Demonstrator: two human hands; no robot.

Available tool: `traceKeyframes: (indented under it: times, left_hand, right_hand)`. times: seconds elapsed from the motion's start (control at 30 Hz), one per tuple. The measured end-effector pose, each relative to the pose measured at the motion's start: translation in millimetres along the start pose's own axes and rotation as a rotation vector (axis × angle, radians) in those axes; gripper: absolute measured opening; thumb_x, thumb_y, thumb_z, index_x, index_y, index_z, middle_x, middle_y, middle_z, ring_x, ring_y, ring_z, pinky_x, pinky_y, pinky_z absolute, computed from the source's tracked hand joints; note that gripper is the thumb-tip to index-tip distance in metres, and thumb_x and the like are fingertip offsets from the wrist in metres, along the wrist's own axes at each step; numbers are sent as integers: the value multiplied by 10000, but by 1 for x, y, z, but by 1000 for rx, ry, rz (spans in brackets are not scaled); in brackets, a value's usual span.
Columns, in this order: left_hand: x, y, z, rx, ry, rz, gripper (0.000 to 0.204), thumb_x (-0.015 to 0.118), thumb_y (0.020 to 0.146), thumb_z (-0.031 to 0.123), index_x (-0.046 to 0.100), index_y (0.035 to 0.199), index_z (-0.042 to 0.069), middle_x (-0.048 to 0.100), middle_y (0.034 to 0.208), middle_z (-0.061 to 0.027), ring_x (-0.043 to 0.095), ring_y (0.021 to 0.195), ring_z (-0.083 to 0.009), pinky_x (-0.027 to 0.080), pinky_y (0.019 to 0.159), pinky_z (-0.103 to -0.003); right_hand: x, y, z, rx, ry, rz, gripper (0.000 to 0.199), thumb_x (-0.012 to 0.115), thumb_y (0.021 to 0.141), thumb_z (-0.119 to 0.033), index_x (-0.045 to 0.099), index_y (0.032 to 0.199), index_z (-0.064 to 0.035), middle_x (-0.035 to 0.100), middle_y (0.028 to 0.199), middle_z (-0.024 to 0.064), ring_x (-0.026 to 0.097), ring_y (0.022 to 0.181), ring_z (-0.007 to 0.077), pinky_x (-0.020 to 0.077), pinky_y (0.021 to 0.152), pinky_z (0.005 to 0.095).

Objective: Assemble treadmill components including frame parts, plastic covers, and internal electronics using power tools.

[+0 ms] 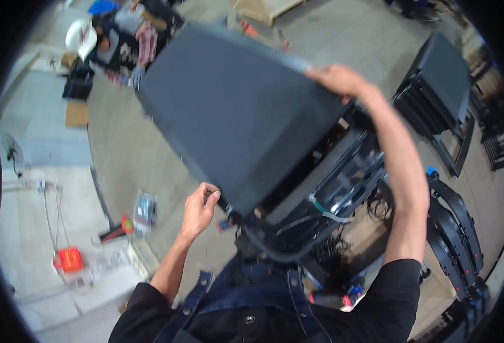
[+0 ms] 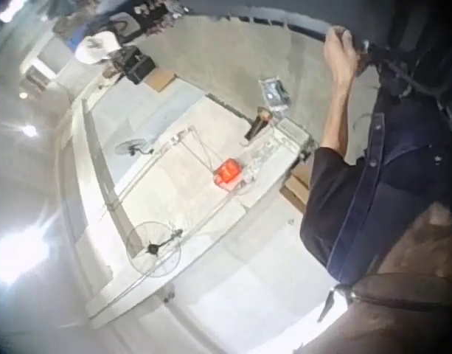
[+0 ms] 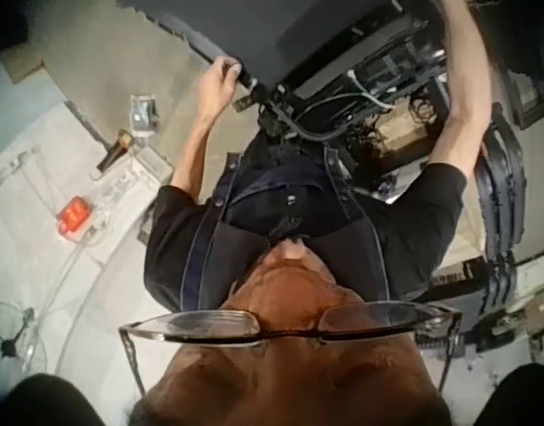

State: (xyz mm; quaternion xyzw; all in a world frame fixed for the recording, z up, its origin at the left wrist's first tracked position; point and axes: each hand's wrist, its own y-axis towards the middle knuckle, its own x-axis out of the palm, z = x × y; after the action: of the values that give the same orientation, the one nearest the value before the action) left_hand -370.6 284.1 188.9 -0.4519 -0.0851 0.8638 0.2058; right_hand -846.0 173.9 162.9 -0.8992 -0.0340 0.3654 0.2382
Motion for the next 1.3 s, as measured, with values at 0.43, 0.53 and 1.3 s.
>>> traceKeyframes:
  times: [0.43,0.53,1.3]
  left_hand:
    - [70,-56,-52,-97,-403,128,131,749,866,78,715,932,-30,713,788,-53,637,710,-101,531,679,-292]
    - [62,-67,-48,-177,-634,-28,159,736,897,81,689,940,-65,696,776,-72,646,717,-112,536,662,-269]
    - [100,-97,-8,131,-203,-31,269,777,866,94,615,1054,-9,739,847,-156,735,743,-266,573,662,-349]
  right_hand:
    - [35,-28,55,12,298,409,815,602,865,-749,739,1074,27,696,822,125,652,728,225,533,679,384]
    - [43,-45,49,-13,430,514,665,677,882,-597,751,1023,49,692,804,122,658,778,216,529,737,389]
    - [73,-98,160,95,617,866,438,771,846,-445,744,750,-19,617,625,6,535,604,100,423,601,286]
